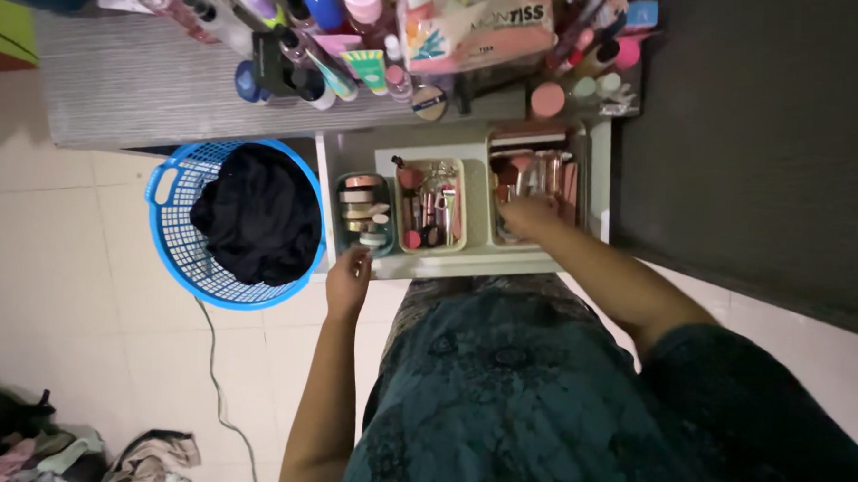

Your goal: The person removes makeup items from a drawer, sorts them by type, and places them back into compartments. They handle compacts, brushes, and small containers, arranging them neatly within the drawer.

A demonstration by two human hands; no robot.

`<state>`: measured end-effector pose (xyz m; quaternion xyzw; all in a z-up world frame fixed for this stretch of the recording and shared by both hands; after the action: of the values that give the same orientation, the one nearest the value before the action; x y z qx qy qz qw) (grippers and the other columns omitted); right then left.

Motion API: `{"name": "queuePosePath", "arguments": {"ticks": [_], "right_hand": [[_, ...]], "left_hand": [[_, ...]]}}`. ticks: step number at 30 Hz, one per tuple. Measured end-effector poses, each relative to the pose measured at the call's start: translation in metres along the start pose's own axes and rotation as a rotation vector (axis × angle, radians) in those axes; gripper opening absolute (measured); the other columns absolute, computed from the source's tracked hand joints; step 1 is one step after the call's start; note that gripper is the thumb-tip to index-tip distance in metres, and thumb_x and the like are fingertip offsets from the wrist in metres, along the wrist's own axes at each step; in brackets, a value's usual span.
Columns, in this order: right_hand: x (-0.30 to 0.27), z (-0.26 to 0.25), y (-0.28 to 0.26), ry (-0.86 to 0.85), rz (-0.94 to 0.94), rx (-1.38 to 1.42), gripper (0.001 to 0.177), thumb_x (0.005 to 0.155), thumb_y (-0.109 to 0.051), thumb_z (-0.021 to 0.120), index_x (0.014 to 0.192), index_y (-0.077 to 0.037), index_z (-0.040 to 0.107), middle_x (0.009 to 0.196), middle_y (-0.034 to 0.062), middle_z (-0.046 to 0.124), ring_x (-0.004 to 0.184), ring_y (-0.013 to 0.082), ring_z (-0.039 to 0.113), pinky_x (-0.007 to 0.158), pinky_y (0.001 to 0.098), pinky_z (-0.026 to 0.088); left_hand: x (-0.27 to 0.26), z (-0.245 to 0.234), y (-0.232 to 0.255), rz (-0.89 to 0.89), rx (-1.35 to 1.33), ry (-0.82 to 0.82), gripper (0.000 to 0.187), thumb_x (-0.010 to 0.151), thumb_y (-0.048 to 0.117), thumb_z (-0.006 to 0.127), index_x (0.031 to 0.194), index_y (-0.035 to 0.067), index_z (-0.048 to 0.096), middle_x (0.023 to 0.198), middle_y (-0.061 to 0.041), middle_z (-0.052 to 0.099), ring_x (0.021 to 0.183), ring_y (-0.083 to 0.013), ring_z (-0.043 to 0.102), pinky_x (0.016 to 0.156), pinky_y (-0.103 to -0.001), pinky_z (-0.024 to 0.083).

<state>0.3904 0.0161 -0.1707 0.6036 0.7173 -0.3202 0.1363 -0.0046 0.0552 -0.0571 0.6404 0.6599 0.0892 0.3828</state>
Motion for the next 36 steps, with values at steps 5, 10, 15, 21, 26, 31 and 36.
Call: {"name": "queuePosePath", "arguments": {"ticks": [5,10,15,21,26,31,36], "right_hand": [[0.025,0.082,0.027,-0.007,0.140,0.075,0.025,0.090,-0.028,0.064,0.092,-0.006,0.074,0.091,0.0199,0.076,0.096,0.0408,0.075,0.083,0.0563,0.058],[-0.013,-0.007,-0.030,-0.002,0.198,0.006,0.027,0.090,-0.026,0.057,0.093,-0.009,0.079,0.093,0.0139,0.078,0.099,0.0337,0.076,0.084,0.0528,0.060],[-0.030,-0.144,-0.074,0.344,0.090,0.173,0.028,0.099,-0.024,0.056,0.105,-0.006,0.077,0.079,0.0207,0.074,0.079,0.0432,0.075,0.074,0.0560,0.058],[0.052,-0.214,-0.060,0.693,0.099,-0.194,0.026,0.104,-0.037,0.049,0.127,-0.028,0.056,0.060,0.0019,0.066,0.061,0.0243,0.075,0.054,0.0425,0.059],[0.116,-0.209,-0.040,0.625,0.173,-0.146,0.027,0.106,-0.036,0.047,0.128,-0.030,0.060,0.066,0.0089,0.072,0.069,0.0296,0.077,0.064,0.0466,0.061],[0.174,-0.170,0.004,0.250,0.314,0.048,0.044,0.111,-0.049,0.020,0.135,-0.036,0.055,0.099,0.0179,0.078,0.104,0.0358,0.074,0.090,0.0514,0.056],[0.180,-0.171,0.000,0.196,0.191,-0.038,0.041,0.111,-0.037,0.025,0.140,-0.028,0.052,0.103,0.0193,0.078,0.103,0.0391,0.074,0.089,0.0550,0.056]], "left_hand": [[0.003,-0.005,0.008,-0.014,-0.004,-0.034,0.024,0.096,0.031,0.066,0.119,0.024,0.072,0.106,-0.004,0.077,0.100,-0.0275,0.072,0.089,-0.042,0.056],[0.004,-0.006,0.002,-0.022,-0.002,-0.020,0.025,0.095,0.031,0.067,0.118,0.024,0.072,0.106,-0.005,0.077,0.101,-0.0279,0.072,0.090,-0.042,0.057],[0.001,-0.003,-0.018,-0.041,0.013,-0.019,0.025,0.097,0.034,0.066,0.118,0.023,0.073,0.106,-0.006,0.077,0.099,-0.0279,0.073,0.089,-0.042,0.057],[-0.010,-0.010,-0.017,-0.068,-0.004,0.021,0.023,0.097,0.033,0.065,0.117,0.025,0.073,0.104,-0.003,0.077,0.097,-0.0257,0.074,0.087,-0.042,0.058],[-0.014,-0.016,-0.025,-0.111,0.005,0.041,0.024,0.097,0.033,0.065,0.118,0.024,0.072,0.106,-0.004,0.076,0.100,-0.0261,0.073,0.089,-0.042,0.058],[-0.028,-0.015,-0.042,-0.132,0.028,0.051,0.024,0.097,0.035,0.064,0.118,0.026,0.071,0.105,-0.001,0.076,0.099,-0.0234,0.073,0.089,-0.040,0.058],[-0.031,-0.013,-0.036,-0.138,0.064,0.012,0.024,0.098,0.036,0.063,0.119,0.026,0.071,0.104,0.000,0.076,0.099,-0.0223,0.074,0.089,-0.039,0.058]]}}
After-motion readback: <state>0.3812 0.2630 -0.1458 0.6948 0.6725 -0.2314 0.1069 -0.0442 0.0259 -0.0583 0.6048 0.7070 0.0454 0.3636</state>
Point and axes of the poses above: each hand's wrist, its own x-axis towards the middle knuckle, its own z-axis out of the palm, y = z × x, the point moved 8 cm from there along x, towards the middle knuckle
